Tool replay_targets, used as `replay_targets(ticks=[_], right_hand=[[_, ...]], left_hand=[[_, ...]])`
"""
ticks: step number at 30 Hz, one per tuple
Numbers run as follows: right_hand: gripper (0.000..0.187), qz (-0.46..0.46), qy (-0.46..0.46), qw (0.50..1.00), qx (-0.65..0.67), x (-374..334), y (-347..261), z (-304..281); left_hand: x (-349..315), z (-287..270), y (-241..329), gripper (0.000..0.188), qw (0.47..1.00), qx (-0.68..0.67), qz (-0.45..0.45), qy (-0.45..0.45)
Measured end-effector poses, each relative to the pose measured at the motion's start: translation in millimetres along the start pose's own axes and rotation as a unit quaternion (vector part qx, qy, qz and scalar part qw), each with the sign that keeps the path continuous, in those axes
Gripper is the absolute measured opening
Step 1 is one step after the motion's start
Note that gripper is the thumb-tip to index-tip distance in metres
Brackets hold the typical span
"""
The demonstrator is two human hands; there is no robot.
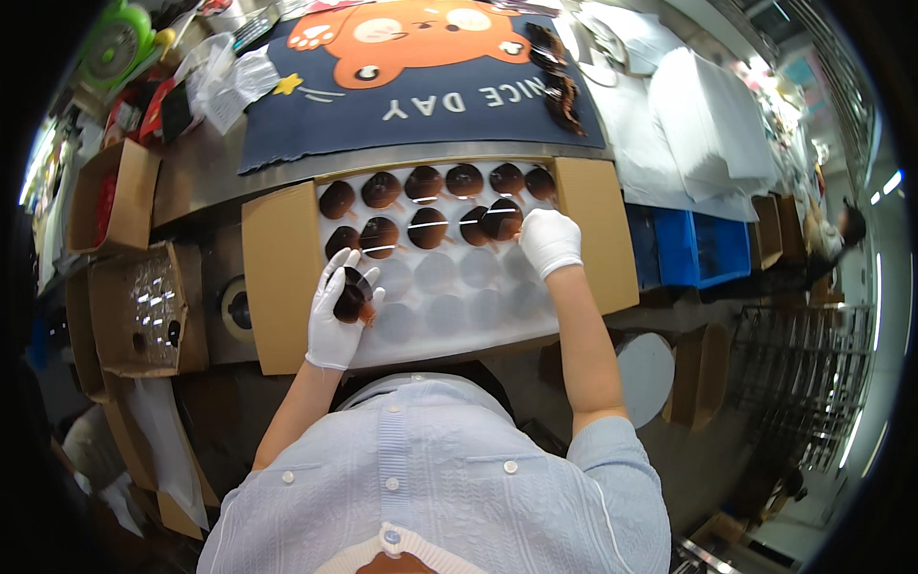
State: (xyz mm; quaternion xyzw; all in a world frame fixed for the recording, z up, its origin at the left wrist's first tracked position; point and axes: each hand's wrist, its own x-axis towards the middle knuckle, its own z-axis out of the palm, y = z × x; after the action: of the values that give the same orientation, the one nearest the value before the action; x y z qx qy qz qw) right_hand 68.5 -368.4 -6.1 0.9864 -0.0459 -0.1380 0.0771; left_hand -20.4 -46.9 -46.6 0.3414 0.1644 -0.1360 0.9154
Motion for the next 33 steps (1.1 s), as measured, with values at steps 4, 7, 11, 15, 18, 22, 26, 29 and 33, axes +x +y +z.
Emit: replay_targets(ticks=[4,7,11,15,18,22,26,29,33], right_hand=[[0.025,0.054,0.039,0.997,0.023,-2.3,49.9,14.5],[0.019,0.058,0.037,0.997,0.021,-18.3,48.7,13.5],[0.023,-0.240,0.020,0.913,0.330,-59.9,-31.3,10.5],[0.027,-0.231,-0.113,0.822,0.507,-77.0,-89.4,8.2],[0.023,-0.196,-0.173,0.788,0.557,-75.2,-97.5,7.6],[0.020,-0.222,-0.193,0.821,0.489,-72.9,-107.7,-6.3],[0.019,-0.212,-0.124,0.846,0.474,-73.3,-117.4,-3.2],[0.022,-0.258,-0.058,0.878,0.398,-64.4,-137.5,-1.0],[0.027,-0.296,0.019,0.931,0.212,-63.6,-151.0,-7.0]], left_hand=[[4.3,20.8,-4.1,0.044,0.999,0.015,0.001,-0.049],[8.3,27.7,-13.6,0.048,0.996,0.038,0.019,-0.085],[7.1,58.5,-32.4,0.045,0.974,0.180,0.134,0.007],[7.9,51.8,-39.7,0.024,0.971,0.172,0.165,0.008],[5.3,41.0,-37.6,0.021,0.958,0.199,0.203,-0.023],[3.1,25.9,-36.9,0.019,0.992,0.061,0.115,0.007],[6.8,-0.7,-25.0,0.031,0.988,-0.039,0.140,0.058],[2.4,-6.7,15.6,0.030,0.972,-0.129,0.170,0.100],[0.1,-8.6,45.6,0.029,0.969,-0.051,0.210,0.123]])
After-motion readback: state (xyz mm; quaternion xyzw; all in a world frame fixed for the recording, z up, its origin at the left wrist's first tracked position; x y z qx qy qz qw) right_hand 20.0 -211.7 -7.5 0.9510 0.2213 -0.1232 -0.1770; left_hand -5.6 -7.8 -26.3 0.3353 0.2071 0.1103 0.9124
